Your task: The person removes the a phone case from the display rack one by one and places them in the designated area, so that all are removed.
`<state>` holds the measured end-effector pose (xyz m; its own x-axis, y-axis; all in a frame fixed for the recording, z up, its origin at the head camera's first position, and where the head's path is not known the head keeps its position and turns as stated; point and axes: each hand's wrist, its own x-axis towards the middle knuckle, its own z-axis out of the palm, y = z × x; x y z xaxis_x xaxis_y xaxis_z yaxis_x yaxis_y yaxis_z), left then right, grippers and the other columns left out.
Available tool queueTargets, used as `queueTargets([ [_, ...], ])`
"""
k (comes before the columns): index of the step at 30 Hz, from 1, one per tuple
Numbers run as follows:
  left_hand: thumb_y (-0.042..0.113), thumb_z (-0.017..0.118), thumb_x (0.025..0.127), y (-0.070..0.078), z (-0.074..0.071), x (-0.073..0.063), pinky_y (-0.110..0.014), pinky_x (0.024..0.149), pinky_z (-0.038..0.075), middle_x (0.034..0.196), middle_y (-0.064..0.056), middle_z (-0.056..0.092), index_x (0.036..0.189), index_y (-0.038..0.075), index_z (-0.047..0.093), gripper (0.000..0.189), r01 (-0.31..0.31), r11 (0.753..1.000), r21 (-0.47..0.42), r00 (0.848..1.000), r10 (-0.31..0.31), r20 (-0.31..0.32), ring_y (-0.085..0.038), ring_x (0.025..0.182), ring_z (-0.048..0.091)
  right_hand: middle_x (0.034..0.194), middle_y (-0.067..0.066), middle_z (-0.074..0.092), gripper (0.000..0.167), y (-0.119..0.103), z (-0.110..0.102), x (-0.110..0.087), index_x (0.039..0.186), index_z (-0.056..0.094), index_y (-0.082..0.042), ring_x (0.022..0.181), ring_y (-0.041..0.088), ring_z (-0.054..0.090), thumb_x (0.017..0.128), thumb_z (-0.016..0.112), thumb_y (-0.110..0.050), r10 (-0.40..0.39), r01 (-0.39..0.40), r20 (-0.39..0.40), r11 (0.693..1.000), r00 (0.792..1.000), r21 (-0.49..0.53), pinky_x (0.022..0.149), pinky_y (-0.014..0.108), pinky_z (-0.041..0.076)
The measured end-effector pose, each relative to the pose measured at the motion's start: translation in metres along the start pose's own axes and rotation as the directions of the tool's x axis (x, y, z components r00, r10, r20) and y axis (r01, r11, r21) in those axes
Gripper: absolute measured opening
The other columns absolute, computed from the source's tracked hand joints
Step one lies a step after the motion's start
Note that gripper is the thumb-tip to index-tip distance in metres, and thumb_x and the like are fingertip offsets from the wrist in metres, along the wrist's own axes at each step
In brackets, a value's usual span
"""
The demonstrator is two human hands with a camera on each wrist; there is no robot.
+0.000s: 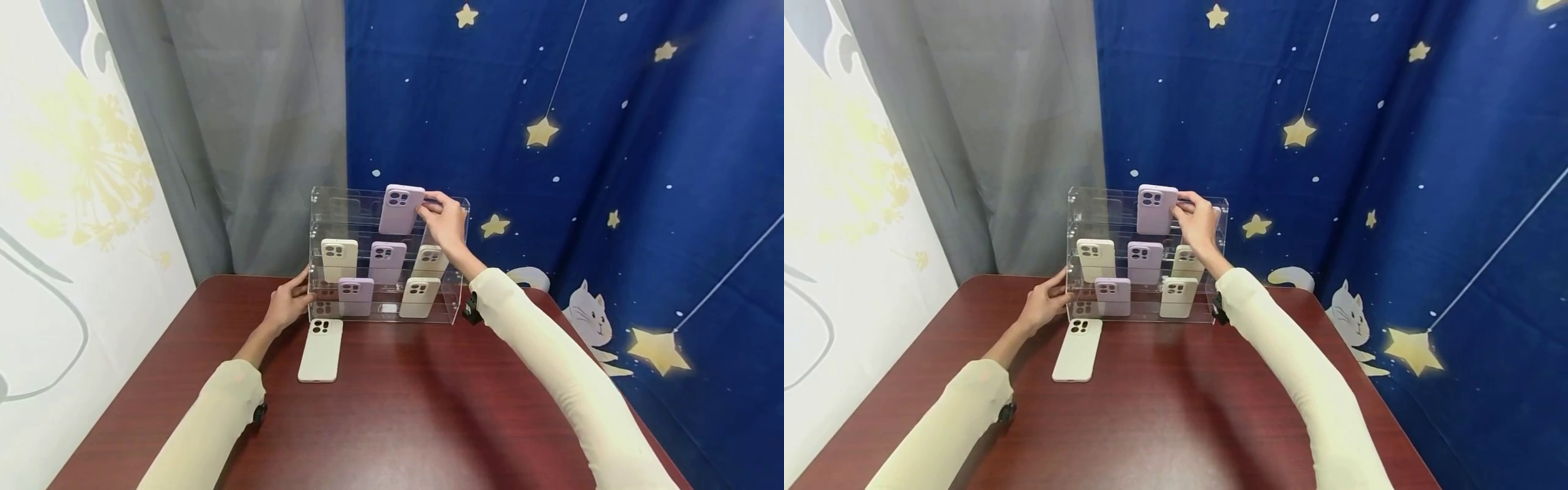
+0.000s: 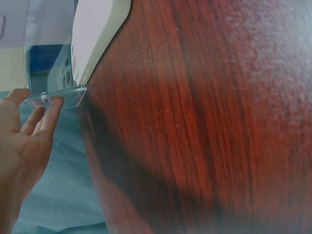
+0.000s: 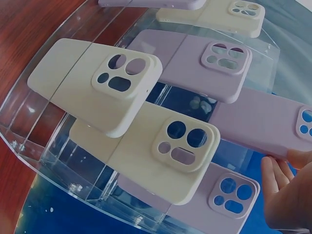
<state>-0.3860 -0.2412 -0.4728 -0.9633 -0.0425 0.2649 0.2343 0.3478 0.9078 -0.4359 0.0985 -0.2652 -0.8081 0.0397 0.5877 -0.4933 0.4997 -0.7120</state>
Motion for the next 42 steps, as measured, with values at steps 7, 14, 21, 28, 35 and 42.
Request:
queueTargets([
  [7,0.0,0.066,0.1,-0.003,-0.002,-0.004,-0.033,0.08,0.064,0.142,-0.03,0.058,0.162,0.03,0.035,0.076,0.027,0.999,0.025,1.0,-0.026,-0.005,-0.039,0.123,0.065,0.112,0.013,0.077,0.03,-0.004,-0.002,-0.005,0.123,0.076,-0.009,0.102,0.022,0.076,0.094,0.08,-0.014,-0.013,0.013,0.01,1.0,1.0,0.001,0.088,0.037,0.063],
  [14,0.001,0.065,0.101,-0.005,-0.003,-0.005,-0.034,0.08,0.064,0.14,-0.03,0.059,0.162,0.031,0.035,0.075,0.032,0.999,0.027,0.999,-0.032,-0.01,-0.038,0.121,0.066,0.113,0.017,0.076,0.03,-0.012,-0.006,-0.005,0.122,0.075,-0.005,0.103,0.025,0.076,0.093,0.08,-0.009,-0.03,0.029,0.014,0.997,0.999,0.068,0.089,0.034,0.063],
  [21,-0.001,0.064,0.1,-0.001,-0.003,0.0,-0.038,0.084,0.063,0.142,-0.03,0.058,0.162,0.032,0.034,0.076,0.028,1.0,0.003,1.0,-0.028,-0.012,-0.04,0.123,0.065,0.112,0.016,0.077,0.029,-0.018,-0.012,-0.002,0.121,0.076,-0.005,0.103,0.024,0.076,0.093,0.08,-0.01,-0.058,0.058,0.01,0.996,0.998,0.066,0.089,0.034,0.063],
  [28,0.0,0.064,0.1,-0.001,-0.002,-0.001,-0.035,0.082,0.063,0.142,-0.03,0.057,0.162,0.031,0.034,0.076,0.036,0.999,0.011,0.999,-0.036,-0.006,-0.04,0.122,0.065,0.112,0.015,0.077,0.029,-0.021,-0.016,-0.008,0.121,0.076,-0.005,0.103,0.023,0.076,0.092,0.081,-0.011,-0.064,0.062,0.028,0.996,0.998,0.07,0.089,0.033,0.063],
  [35,0.002,0.066,0.1,0.001,-0.001,-0.001,-0.031,0.078,0.064,0.141,-0.029,0.059,0.162,0.031,0.035,0.075,0.037,0.999,0.038,0.999,-0.037,-0.01,-0.038,0.119,0.067,0.11,0.015,0.077,0.029,-0.024,-0.017,-0.014,0.12,0.076,-0.004,0.101,0.023,0.076,0.092,0.081,-0.011,-0.093,0.09,0.044,0.993,0.995,0.075,0.087,0.033,0.063],
  [42,0.002,0.066,0.1,0.0,-0.001,-0.001,-0.03,0.077,0.064,0.14,-0.029,0.059,0.162,0.031,0.034,0.075,0.038,0.998,0.047,0.999,-0.037,-0.013,-0.038,0.119,0.067,0.109,0.014,0.078,0.03,-0.029,-0.019,-0.021,0.121,0.076,-0.005,0.099,0.023,0.077,0.092,0.081,-0.014,-0.122,0.118,0.063,0.991,0.99,0.07,0.086,0.034,0.063],
])
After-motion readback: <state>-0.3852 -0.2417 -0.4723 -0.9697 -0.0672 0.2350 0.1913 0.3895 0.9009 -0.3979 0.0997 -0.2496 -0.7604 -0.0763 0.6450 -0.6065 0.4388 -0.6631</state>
